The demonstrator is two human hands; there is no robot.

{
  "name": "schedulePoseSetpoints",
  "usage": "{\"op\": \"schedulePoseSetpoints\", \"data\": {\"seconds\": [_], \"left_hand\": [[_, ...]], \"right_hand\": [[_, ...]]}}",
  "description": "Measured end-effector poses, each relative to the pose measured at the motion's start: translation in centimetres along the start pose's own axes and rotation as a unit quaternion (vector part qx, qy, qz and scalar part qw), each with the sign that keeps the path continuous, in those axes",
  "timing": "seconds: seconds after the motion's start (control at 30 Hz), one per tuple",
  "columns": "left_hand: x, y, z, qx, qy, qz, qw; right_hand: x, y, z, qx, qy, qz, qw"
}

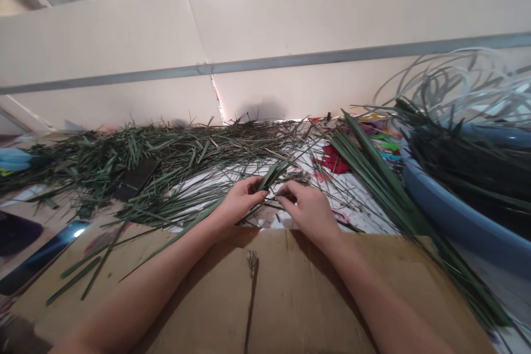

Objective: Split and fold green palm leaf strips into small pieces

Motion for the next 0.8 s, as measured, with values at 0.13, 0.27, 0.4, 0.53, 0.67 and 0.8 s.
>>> {"op": "schedulePoseSetpoints", "data": {"seconds": [0.13, 0.27, 0.4, 0.53, 0.67, 0.8], "left_hand": [[0.0, 0.2, -0.1, 0.021, 0.006, -0.059, 0.998], [-0.1, 0.4, -0.2, 0.055, -0.029, -0.150, 0.987], [0.2, 0.1, -0.3, 0.092, -0.036, -0.214, 0.972], [-0.2, -0.3, -0.5, 0.115, -0.061, -0.279, 0.951], [-0.8, -0.1, -0.8, 0.127, -0.097, -0.310, 0.937], [-1.2, 0.2, -1.1, 0.122, -0.112, -0.326, 0.931]], "right_hand": [[-0.6, -0.1, 0.2, 0.012, -0.049, 0.006, 0.999], [-0.1, 0.7, 0.4, -0.033, -0.059, 0.099, 0.993], [1.7, 1.7, 0.8, -0.055, 0.026, 0.172, 0.983], [3.1, 2.5, 1.0, -0.041, 0.125, 0.158, 0.979], [2.7, 2.6, 1.4, -0.034, 0.131, 0.206, 0.969], [1.3, 2.4, 1.7, -0.058, 0.065, 0.335, 0.938]]}}
Point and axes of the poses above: each hand's wrist, its own z-axis towards the middle knuckle, its own x-axis out of the back of the hand, y = z × x, the point moved 7 cm from there along z, towards the middle knuckle, and after that the axes turned 14 degrees about z, right-handed, at the moved point
